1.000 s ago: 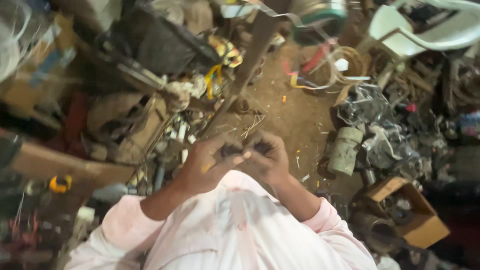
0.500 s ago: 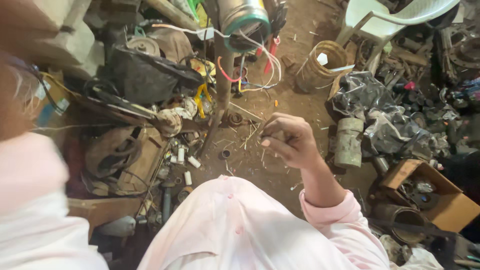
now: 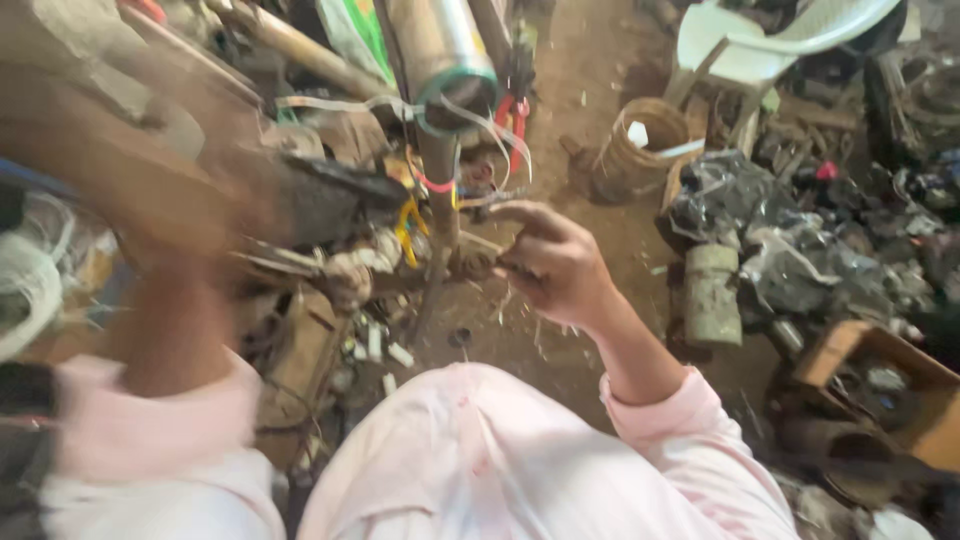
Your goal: The person sits in a cluttered workshop and works on the wiring of an electric motor, manipulating wire ends by hand and connecting them to the motor's terminal area. They use pliers to grip and cut wires, handle electrical tape, and reposition the motor while working on their lap.
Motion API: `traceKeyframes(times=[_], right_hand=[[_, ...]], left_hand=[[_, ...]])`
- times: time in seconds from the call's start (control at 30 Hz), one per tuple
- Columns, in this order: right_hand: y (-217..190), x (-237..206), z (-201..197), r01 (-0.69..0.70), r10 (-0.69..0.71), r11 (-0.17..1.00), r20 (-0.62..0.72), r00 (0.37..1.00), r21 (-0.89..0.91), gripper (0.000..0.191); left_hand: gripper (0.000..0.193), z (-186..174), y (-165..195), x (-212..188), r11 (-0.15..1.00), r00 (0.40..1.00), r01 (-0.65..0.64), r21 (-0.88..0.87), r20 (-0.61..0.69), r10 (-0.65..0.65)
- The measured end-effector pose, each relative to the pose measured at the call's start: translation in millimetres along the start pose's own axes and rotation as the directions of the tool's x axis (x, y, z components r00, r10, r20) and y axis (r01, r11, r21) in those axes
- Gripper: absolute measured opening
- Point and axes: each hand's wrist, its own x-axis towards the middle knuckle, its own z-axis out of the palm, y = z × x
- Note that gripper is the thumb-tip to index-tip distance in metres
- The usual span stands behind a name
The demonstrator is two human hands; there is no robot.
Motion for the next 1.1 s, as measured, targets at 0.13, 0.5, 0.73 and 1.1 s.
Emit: traceKeyframes(times=[0.13, 0.5, 0.73, 1.1], right_hand=[[-1, 6, -3, 0.160, -0.168, 0.967, -0.022, 0.986, -0.199, 0.018], [39, -22, 35, -0.116, 0.093, 0.991, -0.267, 0.959, -0.073, 0.013], [49, -33, 58, -0.140, 0.066, 0.966, -0.314, 0.947, -0.219, 0.013], [52, -31, 86, -0.155, 0.155, 0.988, -0.017, 0.988, -0.001, 0.022]], left_hand=[[0.026, 84, 38, -120, 0.985, 0.959, -0.094, -0.145, 0.252, 0.129], [0.030, 123, 23, -102, 0.952, 0.884, -0.301, 0.056, 0.391, 0.257], [0.031, 129, 35, -98, 0.973, 0.909, -0.081, -0.215, 0.385, 0.160], [0.014, 139, 52, -119, 0.838, 0.834, 0.327, -0.438, 0.550, -0.038]])
